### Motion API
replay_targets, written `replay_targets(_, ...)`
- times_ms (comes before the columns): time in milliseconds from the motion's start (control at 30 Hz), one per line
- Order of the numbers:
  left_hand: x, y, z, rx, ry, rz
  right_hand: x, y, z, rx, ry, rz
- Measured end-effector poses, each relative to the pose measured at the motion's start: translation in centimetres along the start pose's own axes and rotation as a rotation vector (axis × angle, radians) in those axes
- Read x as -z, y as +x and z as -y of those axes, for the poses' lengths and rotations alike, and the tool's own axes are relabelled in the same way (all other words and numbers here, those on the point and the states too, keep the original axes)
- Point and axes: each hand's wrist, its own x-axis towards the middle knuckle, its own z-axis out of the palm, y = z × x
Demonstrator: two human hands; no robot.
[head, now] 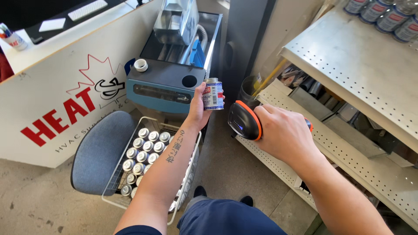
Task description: The person picks up cans from a basket, scans their barcodes with a handheld scanner, and places them onto a metal shelf.
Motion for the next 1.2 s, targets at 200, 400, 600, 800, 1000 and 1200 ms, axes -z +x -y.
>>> replay_targets(200,-3.6,0.7,1.9,-0.008,0.064,0.046,-0.1,-2.7,-3.9,-0.041,0.087,-0.073)
replay_targets(400,-9.6,2.7,5.0,-0.102,0.270,0.009,-2.3,-8.5,-10.8,-0.131,0.724,-0.193)
replay_targets(600,-19.9,3.2,4.9,-0.214,0.624,-0.031,-7.4,-16.3,-15.2,-0.488,1.427,-0.014)
replay_targets(800,-27.4,8.1,4.4,-0.314,1.037,0.050,-12.1,-19.2,-18.0,-0.797,1.310,0.075)
replay_targets(1000,-31.1,20.8,5.5,-0.522,1.252,0.169,-13.8,-17.0,-18.5,-0.856,1.308,-0.065)
replay_targets(1200,-34.6,34.0,8.4,-0.563,1.235,0.262,-14.6,-12.9,-17.7,-1.086,1.296,-0.207)
